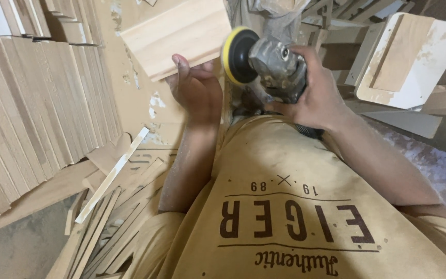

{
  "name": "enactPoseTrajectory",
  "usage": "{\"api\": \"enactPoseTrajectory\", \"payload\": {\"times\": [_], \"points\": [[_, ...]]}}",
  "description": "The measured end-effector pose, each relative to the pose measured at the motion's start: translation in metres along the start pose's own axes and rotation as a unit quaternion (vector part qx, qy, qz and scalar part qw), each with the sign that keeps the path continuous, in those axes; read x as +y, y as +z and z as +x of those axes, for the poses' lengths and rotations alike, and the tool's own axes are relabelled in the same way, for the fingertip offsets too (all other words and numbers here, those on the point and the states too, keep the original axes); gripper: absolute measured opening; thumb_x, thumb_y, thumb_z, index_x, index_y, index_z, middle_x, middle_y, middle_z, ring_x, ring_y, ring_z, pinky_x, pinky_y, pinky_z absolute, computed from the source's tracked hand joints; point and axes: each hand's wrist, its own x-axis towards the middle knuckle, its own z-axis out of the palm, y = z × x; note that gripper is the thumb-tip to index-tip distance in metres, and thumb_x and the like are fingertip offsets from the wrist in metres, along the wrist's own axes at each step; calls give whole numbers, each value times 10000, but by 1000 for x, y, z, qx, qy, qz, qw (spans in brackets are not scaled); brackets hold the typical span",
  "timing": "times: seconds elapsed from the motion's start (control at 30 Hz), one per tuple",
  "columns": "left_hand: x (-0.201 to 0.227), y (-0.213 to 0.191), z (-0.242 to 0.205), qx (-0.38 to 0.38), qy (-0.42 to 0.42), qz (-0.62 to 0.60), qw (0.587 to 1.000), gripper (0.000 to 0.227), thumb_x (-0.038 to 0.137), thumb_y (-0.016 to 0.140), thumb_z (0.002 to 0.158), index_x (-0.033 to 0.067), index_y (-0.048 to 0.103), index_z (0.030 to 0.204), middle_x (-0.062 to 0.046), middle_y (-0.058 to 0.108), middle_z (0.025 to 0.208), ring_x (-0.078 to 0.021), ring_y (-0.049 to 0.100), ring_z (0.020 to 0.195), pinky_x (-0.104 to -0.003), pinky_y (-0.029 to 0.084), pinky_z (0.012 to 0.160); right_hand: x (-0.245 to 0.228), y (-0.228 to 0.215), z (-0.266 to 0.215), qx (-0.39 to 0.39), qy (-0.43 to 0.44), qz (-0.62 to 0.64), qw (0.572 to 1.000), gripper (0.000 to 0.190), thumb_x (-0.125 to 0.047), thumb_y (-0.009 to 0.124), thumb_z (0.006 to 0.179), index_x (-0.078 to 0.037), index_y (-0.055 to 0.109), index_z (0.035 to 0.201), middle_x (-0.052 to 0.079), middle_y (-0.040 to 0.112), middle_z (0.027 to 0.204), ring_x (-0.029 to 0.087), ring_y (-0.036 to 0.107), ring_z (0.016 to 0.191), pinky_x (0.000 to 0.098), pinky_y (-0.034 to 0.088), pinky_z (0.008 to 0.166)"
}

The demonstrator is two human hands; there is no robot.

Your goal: The person uses a handheld angle grinder with a sanding disc to smooth the edges and surfaces of small wooden planks. They hold the wood with one hand and operate the tool with the other, moving the grinder along the wood's length and flipping the piece to work on different sides.

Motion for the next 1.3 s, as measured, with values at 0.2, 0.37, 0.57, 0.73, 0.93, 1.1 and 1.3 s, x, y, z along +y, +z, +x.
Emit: {"api": "enactPoseTrajectory", "payload": {"times": [0.2, 0.37, 0.57, 0.73, 0.93, 1.1, 1.3], "points": [[19, 12, -11, -51, 80, 222, 970, 683, 430, 399, 1117, 37, 495, 1668, -354, -23, 1854, -490, 689, 1455, -574, 624, 1218, 7, -20, -21, -30, 52, -49, 997, 1100, -348, 1065, 778, 1, 427, 1603, 265, 697, 1438, 442, 764, 1210, 535, 618, 983], [22, 29, -47, -44, 90, 201, 975, 959, 574, 341, 1057, -191, 413, 1630, -361, 262, 1724, -498, 644, 1491, -591, 619, 1222, 6, -52, 3, 30, -45, -29, 998, 1066, -274, 1054, 863, 44, 344, 1592, 329, 633, 1466, 543, 721, 1377, 630, 630, 1129], [3, 47, -60, 16, -48, -182, 982, 1180, 392, 677, 897, 36, 17, 1808, -242, 432, 1794, -432, 363, 1696, -692, 340, 1365, -5, -83, 37, 92, -32, -50, 994, 1107, -266, 1130, 959, 22, 356, 1695, 325, 571, 1658, 479, 578, 1564, 579, 469, 1273], [22, 55, -67, -67, 90, -278, 954, 914, 197, 617, 1038, 104, 140, 1813, -348, 468, 1682, -489, 502, 1555, -629, 484, 1315, 9, -87, 10, -15, 75, -69, 995, 1225, -292, 1151, 732, 25, 379, 1629, 298, 593, 1566, 499, 623, 1445, 595, 515, 1151], [8, 40, -70, -42, 156, -281, 946, 995, 198, 776, 997, 137, 199, 1804, -190, 589, 1626, -363, 617, 1460, -581, 546, 1208, 37, -112, -21, -51, 156, -4, 986, 1150, -298, 1056, 689, 8, 416, 1594, 263, 639, 1501, 436, 682, 1367, 567, 538, 1144], [-31, 11, -51, -155, 618, 120, 761, 551, 28, 651, 1316, 324, 503, 1757, -169, 270, 1868, -405, 517, 1707, -556, 756, 1366, 64, -138, -32, 23, 140, -31, 989, 1052, -210, 1071, 770, 5, 439, 1582, 254, 646, 1462, 387, 658, 1348, 483, 523, 1123], [-53, -17, -45, -58, 449, 247, 857, 1095, 95, 930, 1062, 11, 131, 1806, -201, 590, 1705, -282, 670, 1569, -264, 621, 1301, 84, -149, -47, 37, 109, 2, 993, 1035, -343, 991, 831, 18, 389, 1590, 297, 622, 1492, 439, 643, 1415, 525, 535, 1177]]}}
